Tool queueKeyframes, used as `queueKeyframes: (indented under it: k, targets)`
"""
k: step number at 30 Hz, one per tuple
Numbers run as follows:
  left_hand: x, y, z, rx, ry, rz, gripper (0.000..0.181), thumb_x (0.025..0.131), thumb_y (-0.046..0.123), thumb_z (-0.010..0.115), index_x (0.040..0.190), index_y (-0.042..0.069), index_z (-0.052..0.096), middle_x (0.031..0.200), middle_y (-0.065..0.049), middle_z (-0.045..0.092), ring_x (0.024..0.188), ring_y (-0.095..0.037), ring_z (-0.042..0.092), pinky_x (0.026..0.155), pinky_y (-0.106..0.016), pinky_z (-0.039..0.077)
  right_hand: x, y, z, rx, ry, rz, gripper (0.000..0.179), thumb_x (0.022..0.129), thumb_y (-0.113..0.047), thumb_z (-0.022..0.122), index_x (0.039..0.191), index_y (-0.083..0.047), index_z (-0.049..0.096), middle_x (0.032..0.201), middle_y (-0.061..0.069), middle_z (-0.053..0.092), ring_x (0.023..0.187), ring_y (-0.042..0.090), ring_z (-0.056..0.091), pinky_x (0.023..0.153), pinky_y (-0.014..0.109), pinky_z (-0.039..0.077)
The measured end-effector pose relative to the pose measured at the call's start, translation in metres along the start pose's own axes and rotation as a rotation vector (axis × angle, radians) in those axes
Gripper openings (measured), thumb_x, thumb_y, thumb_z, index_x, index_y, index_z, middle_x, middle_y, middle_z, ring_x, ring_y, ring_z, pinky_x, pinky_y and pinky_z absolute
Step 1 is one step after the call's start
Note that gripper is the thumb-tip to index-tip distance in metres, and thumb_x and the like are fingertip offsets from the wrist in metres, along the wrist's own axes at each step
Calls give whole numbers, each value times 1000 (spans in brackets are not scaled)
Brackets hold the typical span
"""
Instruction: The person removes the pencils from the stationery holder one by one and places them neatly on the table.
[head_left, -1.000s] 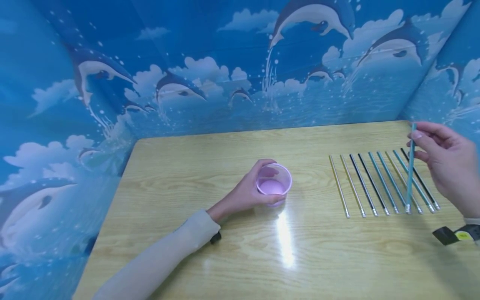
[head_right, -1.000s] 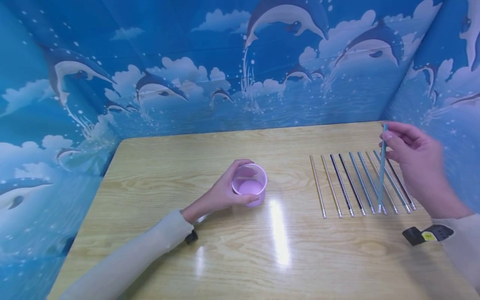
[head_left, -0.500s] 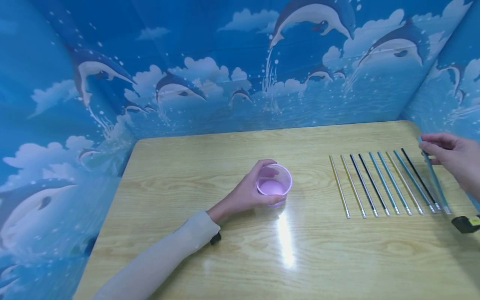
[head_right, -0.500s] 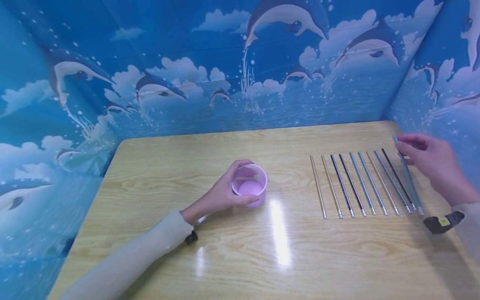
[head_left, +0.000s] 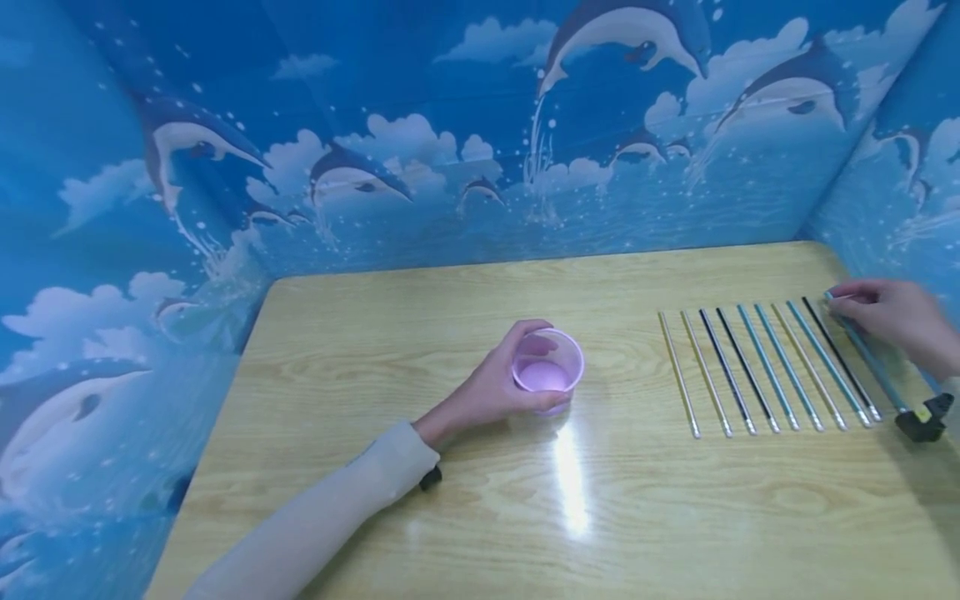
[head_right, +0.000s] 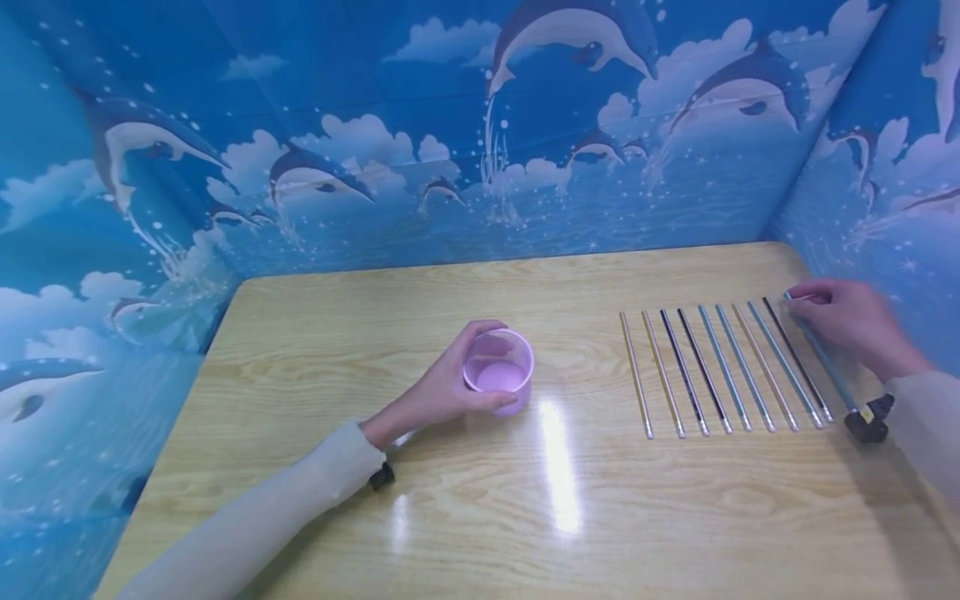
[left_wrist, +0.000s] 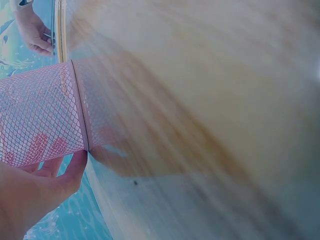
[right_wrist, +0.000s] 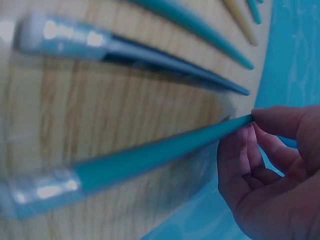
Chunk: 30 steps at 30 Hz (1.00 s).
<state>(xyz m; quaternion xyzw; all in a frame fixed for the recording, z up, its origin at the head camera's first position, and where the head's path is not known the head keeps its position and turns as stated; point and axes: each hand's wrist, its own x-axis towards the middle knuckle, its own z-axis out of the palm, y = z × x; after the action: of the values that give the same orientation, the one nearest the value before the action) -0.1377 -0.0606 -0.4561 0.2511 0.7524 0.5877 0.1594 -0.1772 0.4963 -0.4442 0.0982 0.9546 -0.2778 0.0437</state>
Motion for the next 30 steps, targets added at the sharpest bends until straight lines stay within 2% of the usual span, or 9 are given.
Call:
queueKeyframes:
  k: [4, 5, 7, 10, 13, 15, 22, 27, 30]
  targets:
    - [-3, -1, -1, 9, 8, -10, 92, 85, 23, 98, 159, 22, 43, 145, -3, 62, 138, -24, 58, 103, -48, 58, 7, 3, 7, -3, -19, -6, 44, 115, -18, 55, 134, 22, 55, 112, 41, 62, 70, 14, 59, 55, 34, 51]
    - [-4, -1, -1, 7, 9, -10, 93, 85, 23, 98, 159, 21, 43, 145, -3, 62, 138, -24, 58, 103, -48, 58, 9, 2, 8, -3, -21, -4, 44, 115, -17, 55, 134, 22, 55, 114, 43, 61, 72, 17, 60, 55, 34, 51]
    - [-5, -2, -1, 6, 10, -13, 93, 85, 23, 98, 160, 20, 42, 145, -3, 62, 138, -24, 58, 103, -48, 58, 10, 1, 10, -16, -18, -8, 44, 114, -16, 56, 132, 24, 55, 118, 45, 60, 77, 27, 64, 57, 36, 53]
    - [-5, -2, -1, 2, 8, -14, 94, 85, 23, 98, 160, 20, 42, 145, -4, 62, 139, -24, 57, 104, -47, 57, 10, -3, 10, -41, -16, -5, 43, 114, -15, 55, 132, 24, 54, 124, 47, 56, 96, 52, 63, 70, 52, 56]
    - [-5, 0, -2, 17, 9, -26, 94, 85, 26, 98, 161, 21, 42, 145, -3, 62, 138, -23, 58, 103, -47, 58, 12, -7, 10, -72, -14, -5, 44, 114, -16, 55, 133, 23, 53, 128, 48, 53, 110, 63, 55, 83, 67, 51]
    - [-4, 1, -3, 30, 8, -36, 96, 85, 27, 98, 162, 21, 41, 146, -3, 62, 138, -23, 58, 103, -46, 58, 13, -9, 10, -81, -10, 1, 44, 114, -17, 55, 132, 23, 52, 126, 48, 54, 109, 63, 55, 86, 71, 49]
    - [-1, 2, -3, 38, 3, -49, 95, 84, 27, 98, 161, 27, 42, 145, -2, 63, 137, -21, 58, 104, -47, 58, 16, -6, 8, -116, 33, -11, 36, 110, -10, 61, 120, 23, 56, 108, 44, 62, 95, 58, 61, 77, 66, 51]
    - [-1, 3, -2, 35, 7, -60, 100, 82, 28, 100, 162, 35, 41, 146, -1, 62, 137, -21, 58, 102, -46, 58, 14, 0, 8, -141, 36, -12, 34, 108, -10, 62, 118, 22, 57, 108, 44, 62, 95, 59, 61, 77, 67, 50]
    - [0, 2, -3, 16, 13, -56, 105, 79, 27, 102, 164, 34, 40, 148, -1, 60, 136, -24, 58, 101, -45, 59, 12, 1, 8, -151, 28, 7, 34, 108, -11, 62, 119, 21, 56, 110, 44, 61, 97, 59, 59, 78, 67, 50]
